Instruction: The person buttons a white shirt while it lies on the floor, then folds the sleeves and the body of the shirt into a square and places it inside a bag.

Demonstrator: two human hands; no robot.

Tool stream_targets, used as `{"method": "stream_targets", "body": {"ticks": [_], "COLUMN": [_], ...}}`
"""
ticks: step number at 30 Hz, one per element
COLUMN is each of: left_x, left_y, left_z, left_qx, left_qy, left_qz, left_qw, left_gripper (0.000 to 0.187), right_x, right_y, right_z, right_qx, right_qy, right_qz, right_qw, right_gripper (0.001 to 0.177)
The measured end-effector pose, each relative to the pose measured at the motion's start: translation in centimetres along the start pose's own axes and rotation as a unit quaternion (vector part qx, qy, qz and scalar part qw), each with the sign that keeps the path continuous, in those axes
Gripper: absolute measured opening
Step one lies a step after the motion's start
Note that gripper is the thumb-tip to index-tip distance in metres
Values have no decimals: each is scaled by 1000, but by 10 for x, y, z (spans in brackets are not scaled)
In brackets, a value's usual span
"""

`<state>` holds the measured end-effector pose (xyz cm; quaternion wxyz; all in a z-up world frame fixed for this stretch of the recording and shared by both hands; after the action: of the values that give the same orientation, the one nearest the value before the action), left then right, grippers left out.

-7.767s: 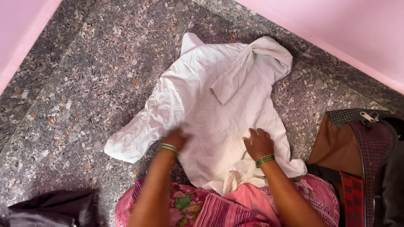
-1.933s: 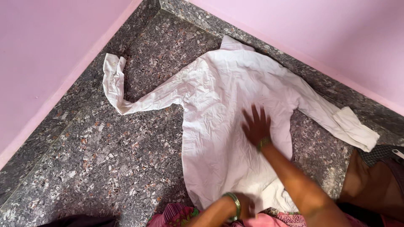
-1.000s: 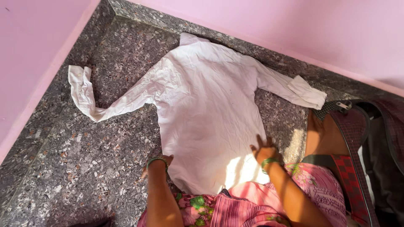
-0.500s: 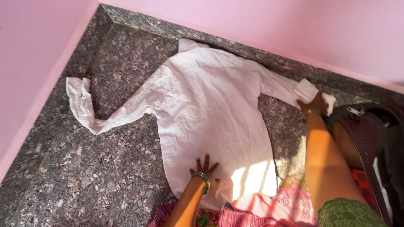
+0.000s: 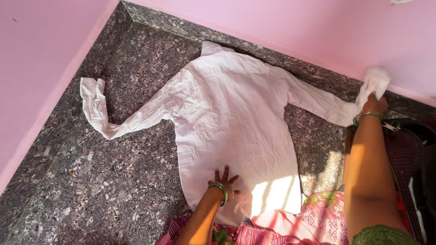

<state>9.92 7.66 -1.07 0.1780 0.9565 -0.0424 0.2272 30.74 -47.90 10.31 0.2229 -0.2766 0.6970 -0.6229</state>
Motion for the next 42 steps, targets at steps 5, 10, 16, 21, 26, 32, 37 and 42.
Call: {"method": "stream_targets", "body": {"ticks": [5,10,16,21,26,32,37,42], "left_x": [-10,-28,9,24,19,-15,-38,-32], "left_y": [-14,-36,-65,-36,7,53,80,64], "left_z": [29,87,53,8,11,10,0,-1], "left_qx": [-8,-135,-99,-13,-58,-160,-207,-167], "left_qy": [3,98,194,118,73,-48,-103,-95], "left_qz": [9,79,-134,-139,-116,-57,-25,16], "left_qw": [1000,983,967,983,989,984,973,981], "left_gripper": [79,69,63,79,73,67,63,61], "right_x": [-9,-29,-54,-40,-40,-27,-74,-154], "right_y": [-80,-70,80,131,123,137,143,129], "right_z": [-116,-275,-443,-471,-468,-447,-329,-276], "right_qx": [93,123,354,429,476,275,112,396], "right_qy": [-270,-428,-667,-571,-509,-726,-492,-244], "right_qz": [231,19,-371,-492,-416,-492,-476,-451], "right_qw": [930,895,541,498,584,393,721,762], "right_gripper": [54,42,33,59,53,69,53,49]}}
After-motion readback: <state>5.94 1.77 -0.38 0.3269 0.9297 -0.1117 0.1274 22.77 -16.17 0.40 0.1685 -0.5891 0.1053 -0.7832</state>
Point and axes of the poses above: each hand's wrist, its own z-axis towards the middle knuckle, its own x-axis out of the back of the hand, y = z × x, the point moved 4 cm from there along z, towards the middle knuckle, and after that the axes turned 3 degrees about -x, right-handed, at the moved point
